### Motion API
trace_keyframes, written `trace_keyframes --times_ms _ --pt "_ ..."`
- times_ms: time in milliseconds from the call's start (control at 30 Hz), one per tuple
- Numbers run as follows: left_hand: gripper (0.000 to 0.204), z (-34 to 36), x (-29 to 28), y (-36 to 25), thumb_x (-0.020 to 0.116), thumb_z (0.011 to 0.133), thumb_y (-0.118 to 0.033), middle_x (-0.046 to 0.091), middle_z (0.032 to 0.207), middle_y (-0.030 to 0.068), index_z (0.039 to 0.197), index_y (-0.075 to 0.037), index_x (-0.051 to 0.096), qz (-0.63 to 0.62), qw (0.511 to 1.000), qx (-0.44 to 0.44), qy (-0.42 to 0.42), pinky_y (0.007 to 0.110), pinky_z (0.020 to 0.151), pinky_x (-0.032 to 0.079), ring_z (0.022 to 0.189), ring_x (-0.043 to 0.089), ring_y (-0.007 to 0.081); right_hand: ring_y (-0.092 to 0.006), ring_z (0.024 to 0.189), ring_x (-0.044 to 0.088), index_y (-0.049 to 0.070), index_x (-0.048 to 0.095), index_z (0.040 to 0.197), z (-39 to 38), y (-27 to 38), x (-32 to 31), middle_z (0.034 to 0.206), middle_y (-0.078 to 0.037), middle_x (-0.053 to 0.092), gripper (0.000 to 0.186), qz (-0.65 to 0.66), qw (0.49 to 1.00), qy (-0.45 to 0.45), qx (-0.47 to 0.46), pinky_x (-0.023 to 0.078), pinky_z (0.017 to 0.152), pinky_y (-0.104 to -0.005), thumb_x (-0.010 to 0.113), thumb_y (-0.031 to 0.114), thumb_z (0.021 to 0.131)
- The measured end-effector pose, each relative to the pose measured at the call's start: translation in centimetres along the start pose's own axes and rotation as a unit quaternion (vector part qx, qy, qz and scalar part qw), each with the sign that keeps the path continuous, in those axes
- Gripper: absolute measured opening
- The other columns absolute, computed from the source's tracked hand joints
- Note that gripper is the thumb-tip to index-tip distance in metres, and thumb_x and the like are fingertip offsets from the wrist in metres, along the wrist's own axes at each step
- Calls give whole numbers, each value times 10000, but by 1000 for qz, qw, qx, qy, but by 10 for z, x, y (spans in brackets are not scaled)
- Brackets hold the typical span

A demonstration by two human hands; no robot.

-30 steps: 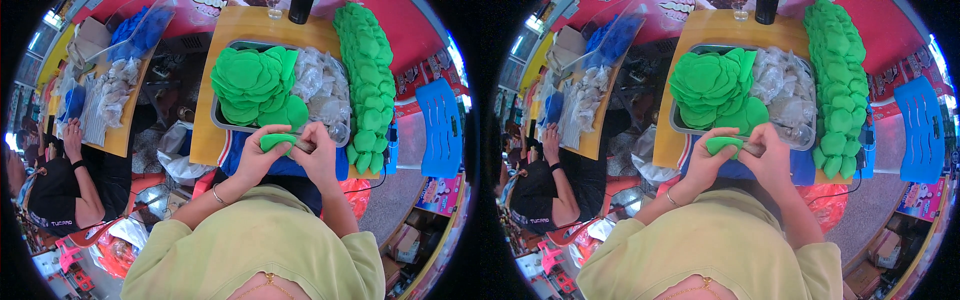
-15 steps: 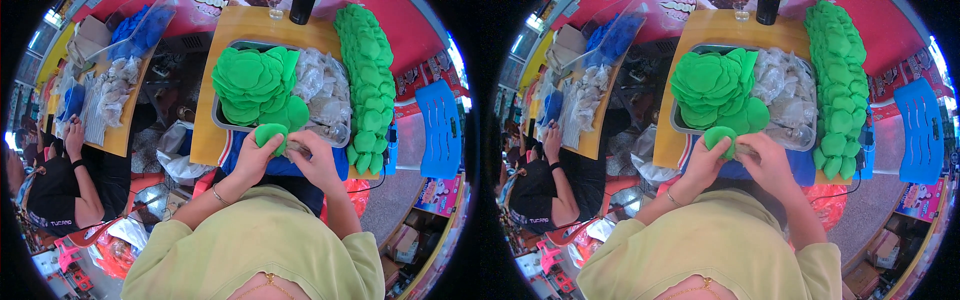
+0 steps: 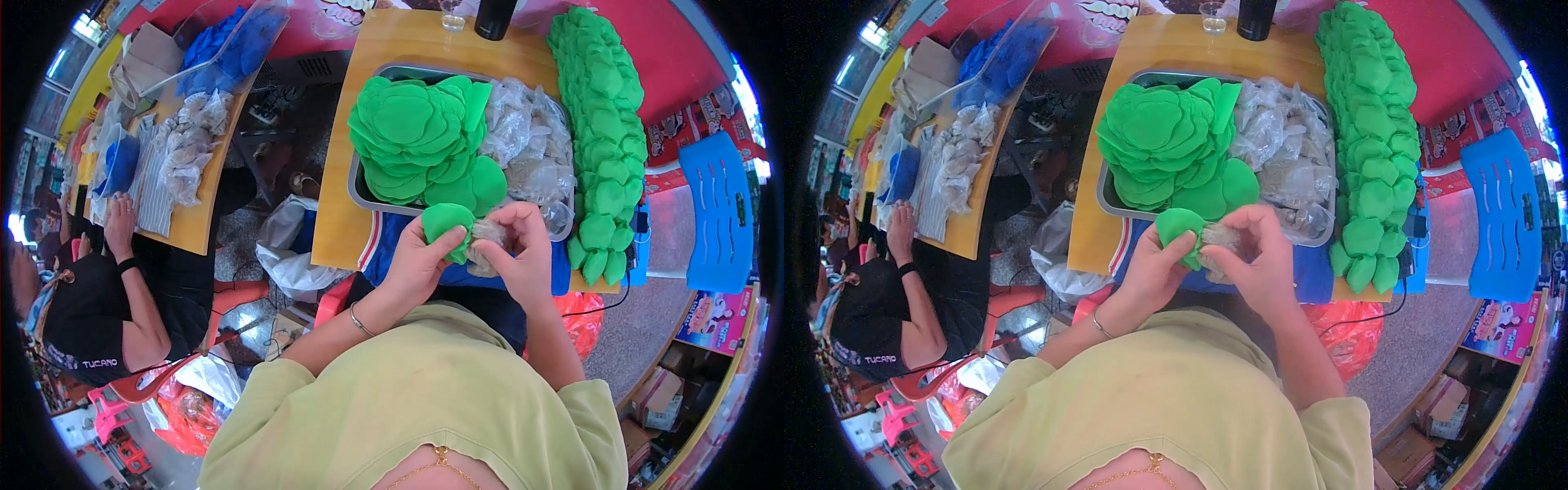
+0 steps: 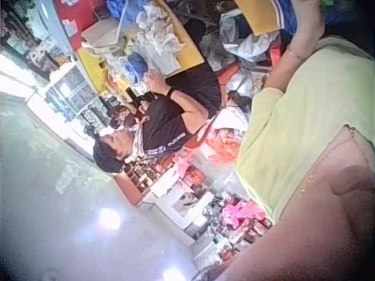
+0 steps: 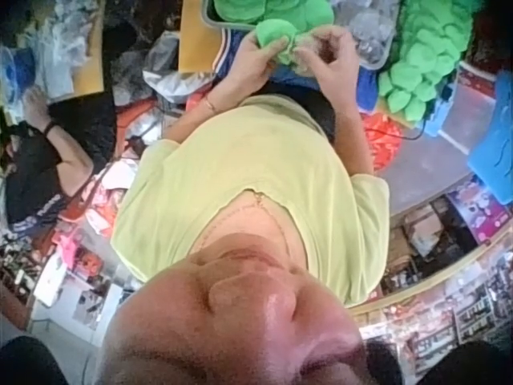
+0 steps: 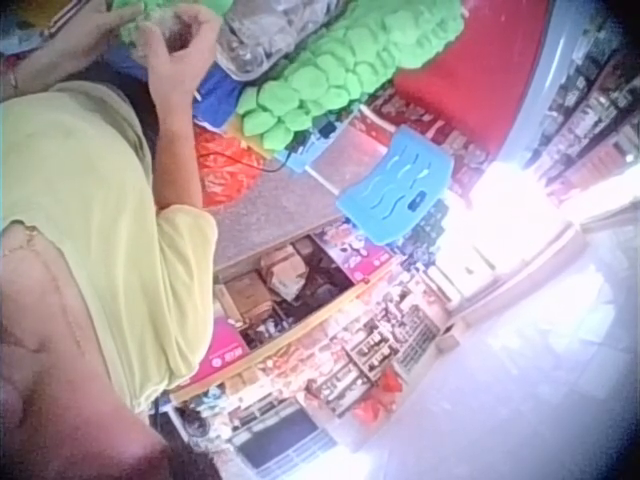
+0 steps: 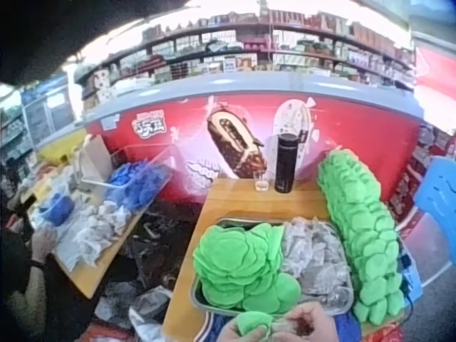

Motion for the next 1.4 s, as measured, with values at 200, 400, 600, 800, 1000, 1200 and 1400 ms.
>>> trace_keyframes --times_ms 200,400,600,800,1000,1200,1400 --pt "210 -1 3 -4 649 824 -90 617 931 10 1020 -66 581 -10 1000 -12 8 228 668 491 807 590 79 -90 761 576 13 597 906 2 8 6 890 -62 604 181 -152 982 69 -92 474 621 -235 682 13 746" --pt "198 -1 6 -4 631 841 -106 618 934 4 1028 -59 585 21 998 -21 53 230 675 484 814 583 72 -124 730 590 36 622 892 4 -8 4 867 -67 605 195 -68 997 11 36 472 601 -237 704 22 716" --pt "216 -1 -3 -3 618 854 -127 612 965 10 1056 -68 572 -7 1000 -10 -4 239 687 485 831 583 84 -195 786 587 61 562 1053 0 35 25 928 -98 567 400 -227 949 138 -171 474 664 -271 732 72 691" --pt "258 3 -6 -2 624 848 -130 602 972 9 1086 -67 547 -12 999 -34 -9 243 693 484 850 579 89 -194 793 579 53 548 1074 -4 -3 21 925 -103 567 352 -164 975 137 -64 467 675 -281 649 17 739" --pt "324 2 2 -10 661 806 -80 594 954 4 1103 -58 533 54 997 -30 36 231 713 473 844 567 79 -98 723 545 14 461 1134 2 -19 9 860 -68 572 391 -61 995 67 47 442 609 -224 594 -4 767" --pt "350 1 6 -19 710 752 -63 600 943 12 1063 -32 554 166 984 31 53 232 742 474 851 561 78 -74 698 534 5 519 1037 4 -22 5 822 -45 577 303 -56 997 34 40 439 570 -218 622 -2 753" --pt "295 0 2 -23 725 734 -63 619 898 15 996 -15 597 165 985 5 57 227 717 476 795 568 75 -162 709 599 32 605 887 2 7 14 832 -71 604 185 -183 974 125 -54 478 592 -280 652 -9 713"
Point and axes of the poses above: each hand's wrist, its own z-axis towards the middle knuckle, its own x-axis out of the palm, y = z × x, the point moved 9 cm from there along z, towards the middle knuckle
